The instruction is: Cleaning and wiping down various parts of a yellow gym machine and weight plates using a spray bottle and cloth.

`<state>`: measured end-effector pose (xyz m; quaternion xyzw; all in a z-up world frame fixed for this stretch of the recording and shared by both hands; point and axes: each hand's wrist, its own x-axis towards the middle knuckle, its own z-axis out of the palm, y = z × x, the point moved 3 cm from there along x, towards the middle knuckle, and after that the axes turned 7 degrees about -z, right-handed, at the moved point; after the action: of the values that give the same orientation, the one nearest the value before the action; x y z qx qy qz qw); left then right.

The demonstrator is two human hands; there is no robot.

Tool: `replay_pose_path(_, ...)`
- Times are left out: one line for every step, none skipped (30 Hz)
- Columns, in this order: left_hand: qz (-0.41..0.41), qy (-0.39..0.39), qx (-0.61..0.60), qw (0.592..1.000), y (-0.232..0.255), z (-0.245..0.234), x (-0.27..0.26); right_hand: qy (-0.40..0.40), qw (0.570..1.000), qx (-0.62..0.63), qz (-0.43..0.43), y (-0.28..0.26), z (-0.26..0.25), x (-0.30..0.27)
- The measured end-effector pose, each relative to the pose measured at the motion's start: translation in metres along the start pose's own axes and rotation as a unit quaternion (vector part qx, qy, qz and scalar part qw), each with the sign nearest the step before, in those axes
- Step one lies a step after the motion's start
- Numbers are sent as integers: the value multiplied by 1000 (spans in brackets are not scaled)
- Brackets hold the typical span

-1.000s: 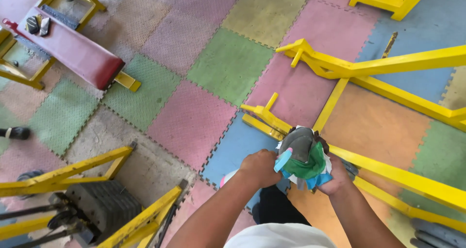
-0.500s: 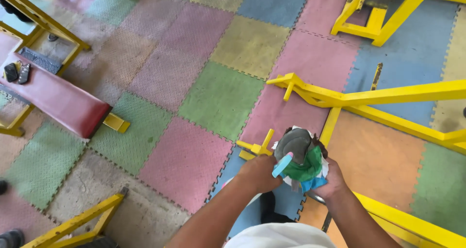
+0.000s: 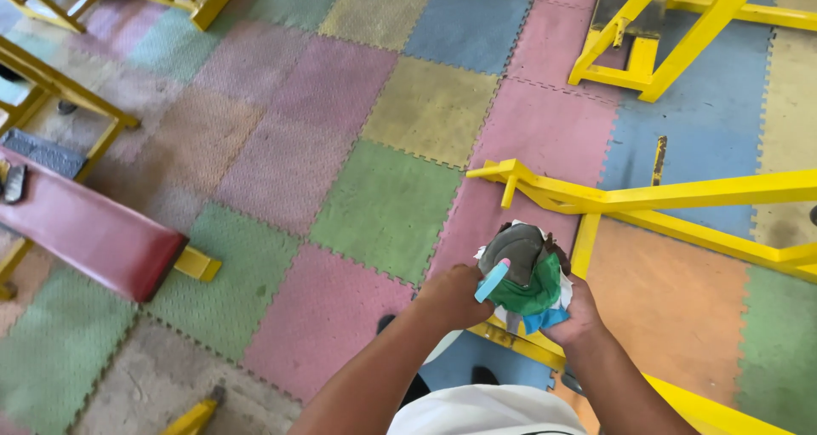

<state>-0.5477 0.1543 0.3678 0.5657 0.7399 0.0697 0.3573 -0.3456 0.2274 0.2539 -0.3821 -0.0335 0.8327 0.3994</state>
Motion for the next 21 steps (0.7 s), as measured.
replay_pose_path(6,-2,6,1000,-7,-9,6,0,1000,6,-6,6,5,8)
replay_pose_path(8,-3,-2,1000,-15,-20,11,-7,1000,17,-13,13,12,15)
replay_pose_path(13,-4,-9,1000,-22,-30,17,-15,999,28,-23,18,19,22)
replay_pose_path(21,-6,-3,1000,-30,-42,24,-15,999,34,-32,23,26,30)
replay_pose_path(37,-7,6,999,-39,-52,29,-18,998,38,-38,30,33,39)
replay_pose_path(53,-8,15,998,-48,-63,34,-21,998,42,-45,37,41,47)
replay_pose_path(58,-11,20,998,-54,-75,37,-20,997,47,-51,44,52,51)
replay_pose_path(68,-15,15,997,-61,-88,40,-19,997,46,-54,51,64,54)
replay_pose_path(76,-18,9,997,-67,-101,43,-18,997,43,-56,58,76,57)
replay_pose_path(80,-18,12,997,-78,-107,49,-19,997,46,-59,64,83,64)
replay_pose_path(94,-7,12,995,-89,-112,54,-21,996,52,-67,71,89,70)
replay_pose_path(109,5,13,994,-99,-117,59,-24,995,58,-75,78,94,75)
replay_pose_path(113,2,16,994,-108,-122,63,-23,995,61,-78,83,105,77)
replay_pose_path(129,4,27,991,-116,-126,68,-16,993,75,-88,87,115,78)
replay_pose_path(145,7,36,989,-123,-129,70,-8,991,87,-98,92,122,78)
replay_pose_path(149,4,38,988,-125,-137,72,-7,991,90,-102,95,130,81)
replay_pose_path(131,-13,40,990,-128,-143,74,9,991,91,-98,98,135,82)
replay_pose_path(113,-30,43,992,-130,-149,76,25,991,92,-94,101,139,83)
replay_pose_path(115,-33,42,992,-134,-150,77,29,991,93,-95,104,136,87)
replay_pose_path(118,-31,45,992,-137,-152,79,31,991,87,-101,107,134,91)
replay_pose_path(121,-26,48,991,-139,-156,81,32,991,79,-107,108,133,96)
